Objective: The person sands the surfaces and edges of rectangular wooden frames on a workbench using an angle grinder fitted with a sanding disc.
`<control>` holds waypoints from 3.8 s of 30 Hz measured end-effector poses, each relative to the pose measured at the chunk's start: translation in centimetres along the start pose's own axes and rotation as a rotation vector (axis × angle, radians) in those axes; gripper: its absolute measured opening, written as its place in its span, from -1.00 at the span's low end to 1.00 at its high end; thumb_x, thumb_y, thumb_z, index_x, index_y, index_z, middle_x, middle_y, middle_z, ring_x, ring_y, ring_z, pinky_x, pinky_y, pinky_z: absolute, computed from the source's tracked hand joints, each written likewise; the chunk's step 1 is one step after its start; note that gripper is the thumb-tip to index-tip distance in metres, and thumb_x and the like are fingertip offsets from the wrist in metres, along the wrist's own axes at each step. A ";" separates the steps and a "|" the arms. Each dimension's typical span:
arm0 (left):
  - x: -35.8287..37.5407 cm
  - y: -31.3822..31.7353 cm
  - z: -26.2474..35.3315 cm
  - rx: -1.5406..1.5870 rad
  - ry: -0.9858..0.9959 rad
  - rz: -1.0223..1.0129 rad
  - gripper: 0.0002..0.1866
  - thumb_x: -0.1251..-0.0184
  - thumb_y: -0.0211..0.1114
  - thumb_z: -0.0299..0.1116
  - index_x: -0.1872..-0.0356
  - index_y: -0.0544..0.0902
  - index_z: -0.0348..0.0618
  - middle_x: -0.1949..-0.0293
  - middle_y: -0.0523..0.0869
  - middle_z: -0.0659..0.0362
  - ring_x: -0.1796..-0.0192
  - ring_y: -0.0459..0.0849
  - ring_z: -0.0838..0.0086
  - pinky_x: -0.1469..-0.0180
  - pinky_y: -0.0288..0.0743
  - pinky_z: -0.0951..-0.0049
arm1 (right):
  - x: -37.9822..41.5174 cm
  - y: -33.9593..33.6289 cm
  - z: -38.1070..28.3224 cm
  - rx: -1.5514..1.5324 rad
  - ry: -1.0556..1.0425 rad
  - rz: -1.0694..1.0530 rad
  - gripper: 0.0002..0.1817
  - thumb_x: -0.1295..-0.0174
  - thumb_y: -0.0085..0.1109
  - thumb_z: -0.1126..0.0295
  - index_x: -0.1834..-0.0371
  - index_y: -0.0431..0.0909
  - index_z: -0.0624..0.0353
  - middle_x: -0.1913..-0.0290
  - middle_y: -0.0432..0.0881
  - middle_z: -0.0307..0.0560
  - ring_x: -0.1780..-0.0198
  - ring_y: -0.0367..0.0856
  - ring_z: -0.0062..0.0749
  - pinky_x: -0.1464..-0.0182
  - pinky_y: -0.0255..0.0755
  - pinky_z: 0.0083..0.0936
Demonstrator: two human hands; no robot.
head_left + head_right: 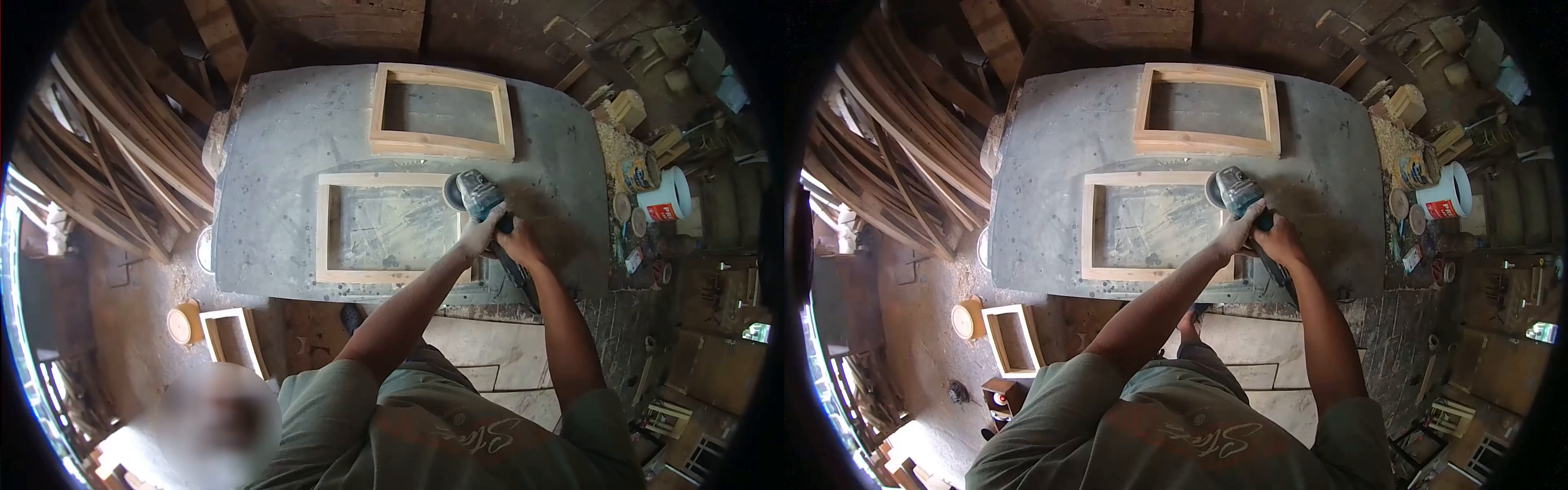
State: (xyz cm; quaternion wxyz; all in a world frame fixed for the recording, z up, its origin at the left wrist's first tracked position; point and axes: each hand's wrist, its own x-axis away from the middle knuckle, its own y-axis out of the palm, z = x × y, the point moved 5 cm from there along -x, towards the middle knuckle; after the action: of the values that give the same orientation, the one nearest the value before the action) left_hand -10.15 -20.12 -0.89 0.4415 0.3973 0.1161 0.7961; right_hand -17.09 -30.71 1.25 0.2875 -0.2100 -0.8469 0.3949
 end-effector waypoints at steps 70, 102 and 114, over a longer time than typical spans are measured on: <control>4.9 9.3 -14.5 0.472 0.091 0.236 -0.34 -0.37 0.26 0.11 -0.27 0.38 -0.17 -0.12 0.54 0.13 -0.13 0.57 0.44 -0.13 0.54 0.37 | 8.7 -3.5 5.1 0.142 -0.096 -0.501 -0.32 0.21 0.49 0.19 0.00 0.49 0.34 0.18 0.66 0.36 0.08 0.66 0.22 0.05 0.53 -0.12; 0.3 7.7 -9.6 0.410 0.152 0.299 -0.30 -0.34 0.21 0.23 -0.26 0.38 -0.11 -0.12 0.54 0.14 -0.08 0.61 0.38 -0.08 0.58 0.29 | 1.4 -4.4 3.9 0.176 -0.188 -0.464 -0.39 0.14 0.41 0.24 -0.02 0.51 0.30 0.09 0.64 0.37 0.01 0.64 0.20 -0.01 0.51 -0.15; -4.4 4.3 -0.9 0.284 0.124 0.217 -0.29 -0.28 0.23 0.27 -0.21 0.44 -0.10 -0.05 0.61 0.07 0.00 0.67 0.27 -0.05 0.64 0.16 | -6.0 -4.8 1.0 0.057 -0.181 -0.316 -0.43 -0.02 0.33 0.15 -0.02 0.52 0.35 0.11 0.66 0.35 0.01 0.67 0.09 0.01 0.51 -0.23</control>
State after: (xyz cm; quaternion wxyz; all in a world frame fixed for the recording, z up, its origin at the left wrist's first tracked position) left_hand -12.09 -25.94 -1.48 0.2846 0.4159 0.2109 0.8376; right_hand -13.89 -37.66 2.62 0.2745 -0.0296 -0.8802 0.3859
